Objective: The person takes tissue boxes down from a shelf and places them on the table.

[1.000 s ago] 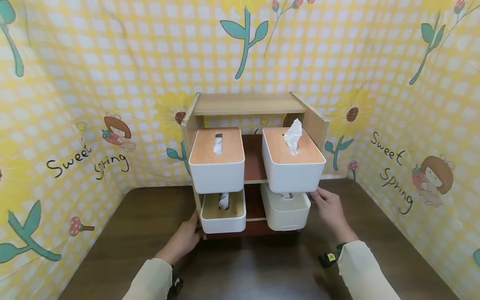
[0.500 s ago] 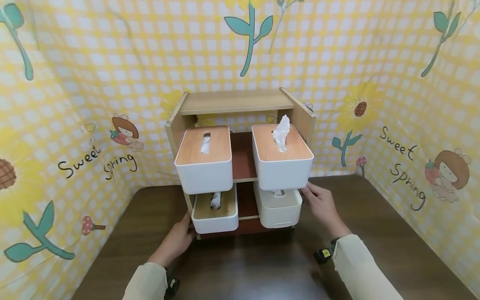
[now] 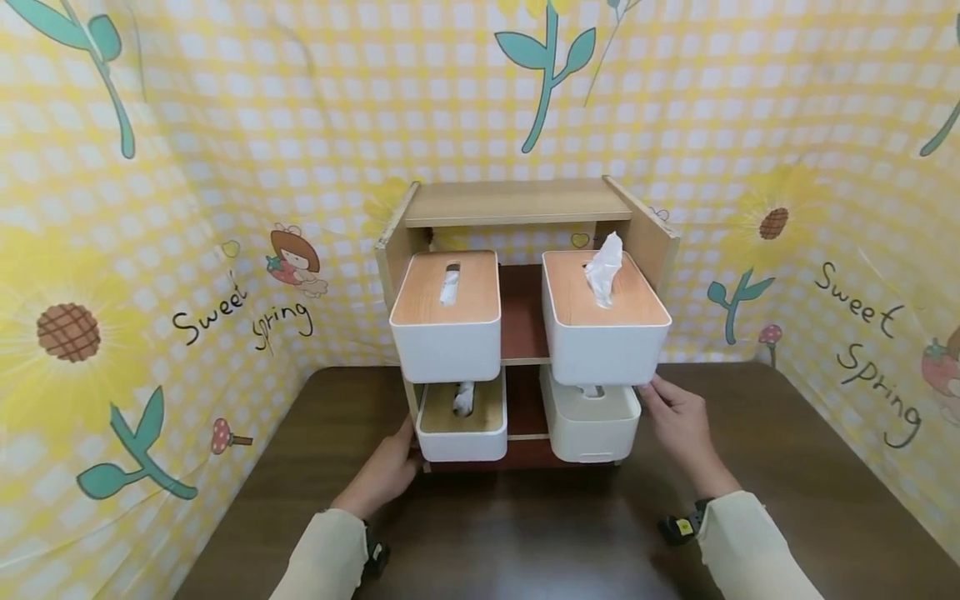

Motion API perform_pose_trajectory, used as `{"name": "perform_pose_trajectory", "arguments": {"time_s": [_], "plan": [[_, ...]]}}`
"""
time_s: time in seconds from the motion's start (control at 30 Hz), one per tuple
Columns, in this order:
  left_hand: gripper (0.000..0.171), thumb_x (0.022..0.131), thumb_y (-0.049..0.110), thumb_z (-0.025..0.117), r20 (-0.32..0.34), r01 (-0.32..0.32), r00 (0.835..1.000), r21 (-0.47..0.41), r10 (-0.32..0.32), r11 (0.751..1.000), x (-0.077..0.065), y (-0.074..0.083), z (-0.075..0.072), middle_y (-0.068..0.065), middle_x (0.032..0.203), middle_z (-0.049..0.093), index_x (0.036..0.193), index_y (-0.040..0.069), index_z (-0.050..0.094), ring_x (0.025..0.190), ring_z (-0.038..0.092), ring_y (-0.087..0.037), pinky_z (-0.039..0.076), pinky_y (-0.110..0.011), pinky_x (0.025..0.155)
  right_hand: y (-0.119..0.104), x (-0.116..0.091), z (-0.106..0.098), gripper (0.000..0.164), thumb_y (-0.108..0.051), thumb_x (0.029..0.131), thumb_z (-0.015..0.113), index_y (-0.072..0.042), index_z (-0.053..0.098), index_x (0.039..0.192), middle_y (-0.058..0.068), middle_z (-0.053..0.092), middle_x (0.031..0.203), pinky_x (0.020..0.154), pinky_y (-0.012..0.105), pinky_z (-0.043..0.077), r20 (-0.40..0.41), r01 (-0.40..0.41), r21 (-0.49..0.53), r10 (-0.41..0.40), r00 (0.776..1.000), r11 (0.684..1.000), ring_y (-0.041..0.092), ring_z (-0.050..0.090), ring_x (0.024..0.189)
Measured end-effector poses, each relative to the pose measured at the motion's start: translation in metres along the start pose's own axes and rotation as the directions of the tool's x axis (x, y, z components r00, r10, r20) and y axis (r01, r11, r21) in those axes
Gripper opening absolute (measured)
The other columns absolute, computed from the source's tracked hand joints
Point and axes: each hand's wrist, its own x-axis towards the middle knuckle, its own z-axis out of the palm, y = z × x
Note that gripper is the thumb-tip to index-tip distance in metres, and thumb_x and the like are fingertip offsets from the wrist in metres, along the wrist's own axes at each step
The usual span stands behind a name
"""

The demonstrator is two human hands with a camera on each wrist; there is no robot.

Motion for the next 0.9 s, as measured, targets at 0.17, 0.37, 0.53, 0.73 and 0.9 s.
{"name": "perform_pose_trajectory", "arguments": {"time_s": [0.17, 0.37, 0.53, 0.73, 0.9], "plan": [[0.069, 0.092, 0.000, 0.062, 0.029, -0.009, 1.000, 0.002, 0.009, 1.000, 0.001, 0.003, 0.006, -0.009, 0.110, 0.069, 0.151, 0.006, 0.026, 0.098, 0.065, -0.021, 0.051, -0.041, 0.082, 0.007, -0.003, -0.007, 0.046, -0.035, 0.101, 0.052, -0.003, 0.057, 0.135, 0.012, 0.057, 0.132, 0.087, 0.022, 0.048, -0.052, 0.004, -0.070, -0.007, 0.999, 0.998, 0.027, 0.054, 0.120], [0.070, 0.093, 0.003, 0.062, 0.038, 0.012, 0.999, -0.001, -0.012, 1.000, 0.005, 0.003, 0.010, -0.006, 0.111, 0.069, 0.152, 0.009, 0.024, 0.095, 0.065, -0.015, 0.052, -0.038, 0.081, 0.009, 0.001, -0.009, 0.047, -0.038, 0.101, 0.051, -0.006, 0.057, 0.135, 0.010, 0.055, 0.134, 0.094, 0.045, 0.046, -0.066, 0.021, -0.101, -0.028, 0.997, 0.995, 0.027, 0.053, 0.122], [0.071, 0.094, 0.005, 0.062, 0.044, 0.014, 0.999, -0.006, -0.014, 1.000, 0.007, 0.004, 0.012, -0.005, 0.109, 0.068, 0.153, 0.009, 0.023, 0.092, 0.065, -0.013, 0.052, -0.037, 0.079, 0.007, 0.005, -0.011, 0.047, -0.039, 0.101, 0.051, -0.006, 0.057, 0.135, 0.010, 0.055, 0.134, 0.093, 0.045, 0.045, -0.079, 0.012, -0.099, -0.020, 0.997, 0.995, 0.026, 0.052, 0.122], [0.074, 0.094, 0.005, 0.062, 0.062, 0.058, 0.996, -0.013, -0.057, 0.998, 0.008, 0.004, 0.011, -0.005, 0.111, 0.068, 0.155, 0.009, 0.019, 0.096, 0.065, -0.016, 0.051, -0.038, 0.081, 0.007, 0.005, -0.008, 0.048, -0.040, 0.100, 0.052, -0.008, 0.057, 0.136, 0.010, 0.057, 0.132, 0.089, 0.038, 0.050, -0.072, -0.021, -0.047, 0.017, 0.997, 0.999, 0.024, 0.056, 0.118], [0.077, 0.094, 0.004, 0.062, 0.069, 0.084, 0.994, -0.017, -0.082, 0.996, 0.006, 0.003, 0.007, -0.007, 0.113, 0.068, 0.156, 0.008, 0.017, 0.097, 0.065, -0.019, 0.051, -0.040, 0.081, 0.007, 0.004, -0.003, 0.045, -0.036, 0.100, 0.054, -0.011, 0.057, 0.136, 0.010, 0.059, 0.130, 0.080, 0.025, 0.052, -0.061, -0.017, 0.037, 0.019, 0.998, 0.999, 0.019, 0.060, 0.112]]}}
